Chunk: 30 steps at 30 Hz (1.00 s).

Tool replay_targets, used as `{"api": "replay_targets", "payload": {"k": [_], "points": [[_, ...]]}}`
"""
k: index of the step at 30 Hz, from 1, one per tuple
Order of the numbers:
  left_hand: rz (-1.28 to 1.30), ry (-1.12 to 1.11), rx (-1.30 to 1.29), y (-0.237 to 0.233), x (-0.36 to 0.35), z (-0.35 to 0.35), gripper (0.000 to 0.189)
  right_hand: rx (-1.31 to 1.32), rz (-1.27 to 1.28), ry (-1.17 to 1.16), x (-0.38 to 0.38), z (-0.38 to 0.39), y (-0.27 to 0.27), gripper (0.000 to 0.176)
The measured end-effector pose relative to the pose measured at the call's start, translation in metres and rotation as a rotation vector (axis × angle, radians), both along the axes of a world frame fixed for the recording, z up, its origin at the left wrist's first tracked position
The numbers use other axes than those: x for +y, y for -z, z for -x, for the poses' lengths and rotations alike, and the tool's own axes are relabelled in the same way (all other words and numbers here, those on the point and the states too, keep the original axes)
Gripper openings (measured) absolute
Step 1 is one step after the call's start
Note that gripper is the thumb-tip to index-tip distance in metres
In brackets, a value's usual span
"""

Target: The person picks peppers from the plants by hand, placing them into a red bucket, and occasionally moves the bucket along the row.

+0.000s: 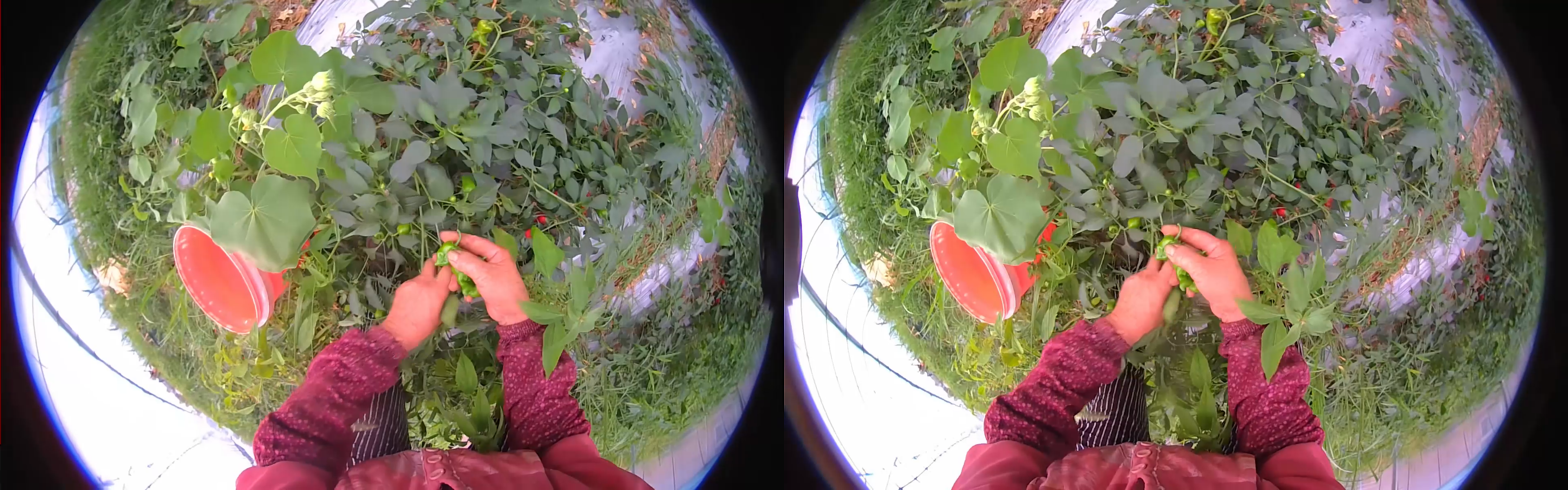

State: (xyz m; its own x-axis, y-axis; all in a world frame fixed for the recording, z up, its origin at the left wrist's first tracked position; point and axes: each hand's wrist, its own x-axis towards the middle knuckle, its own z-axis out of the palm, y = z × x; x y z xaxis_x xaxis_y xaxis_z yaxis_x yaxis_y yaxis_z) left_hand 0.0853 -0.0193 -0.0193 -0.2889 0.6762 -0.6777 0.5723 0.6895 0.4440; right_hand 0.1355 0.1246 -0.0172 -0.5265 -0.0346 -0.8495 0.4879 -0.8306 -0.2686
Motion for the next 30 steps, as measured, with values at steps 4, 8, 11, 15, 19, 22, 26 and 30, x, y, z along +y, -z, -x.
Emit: {"api": "replay_targets", "payload": {"k": [4,8,11,15,19,22,26,30], "points": [[-0.466,-0.537,-0.086,-0.025,-0.018,0.041,0.056,-0.040,-0.154,-0.167,-0.008,0.004,0.008,0.028],[-0.254,-0.759,0.040,-0.016,-0.018,0.092,0.041,-0.038,-0.217,-0.129,-0.009,0.015,0.000,0.018],[-0.356,-0.414,0.013,0.000,-0.011,0.075,0.039,-0.016,-0.226,-0.157,-0.021,0.014,0.009,0.019],[-0.312,-0.446,0.079,0.000,0.004,0.067,0.036,0.160,-0.343,-0.101,-0.033,0.004,0.025,0.026],[-0.301,-0.416,0.132,-0.010,0.011,0.081,0.028,0.117,-0.274,-0.073,-0.029,0.007,0.021,0.029],[-0.285,-0.301,0.264,-0.014,0.021,0.089,0.025,0.058,-0.241,-0.130,-0.025,0.010,0.017,0.029],[-0.203,-0.259,0.263,-0.008,0.037,0.084,0.034,0.108,-0.198,0.006,-0.034,0.005,0.026,0.029],[-0.197,-0.124,0.341,-0.003,0.038,0.085,0.032,0.171,-0.327,-0.049,-0.046,-0.004,0.038,0.035]]}}
